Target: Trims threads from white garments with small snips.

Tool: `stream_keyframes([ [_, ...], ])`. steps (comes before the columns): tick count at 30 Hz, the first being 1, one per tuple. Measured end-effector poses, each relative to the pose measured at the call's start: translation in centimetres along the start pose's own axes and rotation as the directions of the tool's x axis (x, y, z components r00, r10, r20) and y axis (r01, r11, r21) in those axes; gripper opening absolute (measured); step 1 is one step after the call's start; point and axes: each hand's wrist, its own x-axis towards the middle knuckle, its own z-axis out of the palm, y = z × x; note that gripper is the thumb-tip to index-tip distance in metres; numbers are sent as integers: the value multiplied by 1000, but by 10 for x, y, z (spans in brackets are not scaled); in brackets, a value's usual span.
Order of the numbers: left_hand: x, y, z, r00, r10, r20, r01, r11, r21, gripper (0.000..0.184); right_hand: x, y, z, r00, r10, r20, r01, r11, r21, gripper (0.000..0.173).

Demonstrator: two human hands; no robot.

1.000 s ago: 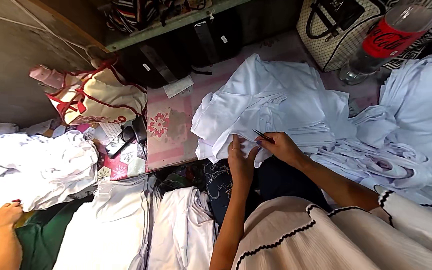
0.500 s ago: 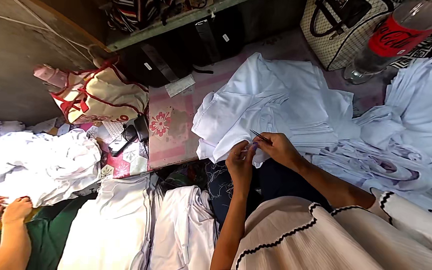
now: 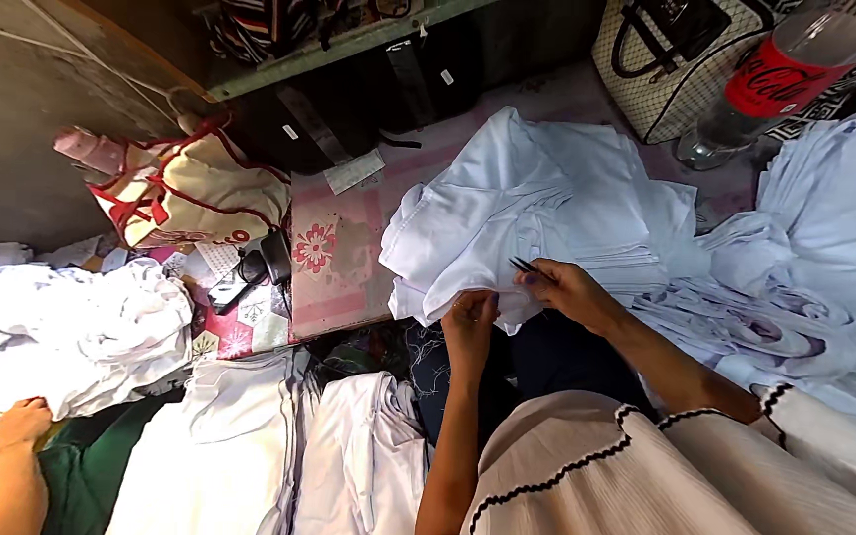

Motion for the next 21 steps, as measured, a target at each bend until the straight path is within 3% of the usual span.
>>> stream_keyframes([
  [4, -7, -3, -2, 999, -16, -35, 17, 1000, 15, 7, -18, -9, -9, 986, 96, 135, -73, 984, -165, 42],
  [8, -9, -1, 1, 999, 11, -37, -11, 1000, 15, 7, -11, -1, -2, 985, 106, 137, -57, 944, -325, 44],
  [14, -10, -2, 4, 997, 73, -30, -73, 997, 19, 6, 4, 2, 7, 993, 44, 114, 1, 930, -368, 44],
  [16, -13, -2, 1, 996, 94, -3, -93, 991, 98, 7, 1, 4, 4, 996, 26, 86, 10, 919, -394, 44],
  [18, -13, 3, -5, 994, 78, 77, -97, 954, 282, 14, -9, 0, 0, 998, -37, 55, 57, 899, -435, 47],
  [21, -5, 13, 1, 993, 35, 111, -82, 890, 449, 34, -17, 2, 7, 949, -309, -66, 216, 788, -577, 41],
])
